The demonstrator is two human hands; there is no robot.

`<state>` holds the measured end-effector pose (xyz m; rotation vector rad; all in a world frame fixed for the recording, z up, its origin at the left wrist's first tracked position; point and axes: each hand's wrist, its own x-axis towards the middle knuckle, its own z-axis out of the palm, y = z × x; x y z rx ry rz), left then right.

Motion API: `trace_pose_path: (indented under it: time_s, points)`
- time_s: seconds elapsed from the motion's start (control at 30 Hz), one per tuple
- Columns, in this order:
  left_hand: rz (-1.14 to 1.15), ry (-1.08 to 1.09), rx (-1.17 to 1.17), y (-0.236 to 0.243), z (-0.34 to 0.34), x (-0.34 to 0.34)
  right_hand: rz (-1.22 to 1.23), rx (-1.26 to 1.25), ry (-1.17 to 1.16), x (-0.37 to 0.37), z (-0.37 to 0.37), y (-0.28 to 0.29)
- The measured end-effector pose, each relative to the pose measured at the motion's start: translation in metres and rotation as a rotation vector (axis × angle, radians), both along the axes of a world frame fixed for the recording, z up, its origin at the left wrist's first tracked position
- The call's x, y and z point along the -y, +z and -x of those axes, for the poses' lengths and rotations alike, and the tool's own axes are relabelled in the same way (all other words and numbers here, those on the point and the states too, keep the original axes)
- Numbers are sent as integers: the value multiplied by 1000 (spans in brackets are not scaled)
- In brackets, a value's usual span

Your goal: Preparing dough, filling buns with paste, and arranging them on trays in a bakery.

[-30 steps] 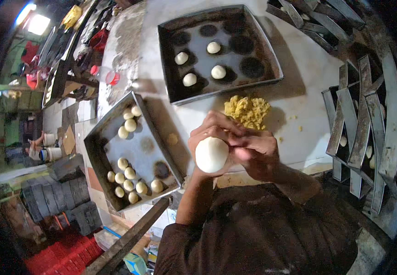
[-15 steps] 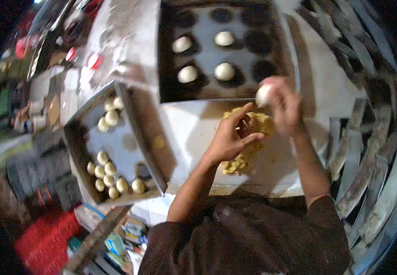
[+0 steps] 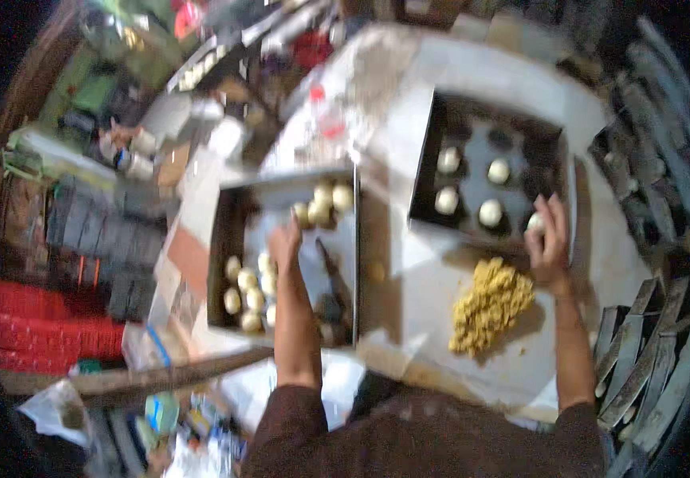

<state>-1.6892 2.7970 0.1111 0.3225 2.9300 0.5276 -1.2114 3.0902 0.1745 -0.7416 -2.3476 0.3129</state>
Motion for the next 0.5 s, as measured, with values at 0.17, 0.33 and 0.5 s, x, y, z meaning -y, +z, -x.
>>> trace_pose_path:
  time_s: [0.17,0.33,0.5]
  points:
    - [-596,24,-25,-28,-24,13,139,-133,146,121,24,68]
    - [-1218,-347,146,71,-199,47,902,-327,333,222,54,32]
    - [-1154,-855,164,133,-258,135,1045,-351,413,309,105,59]
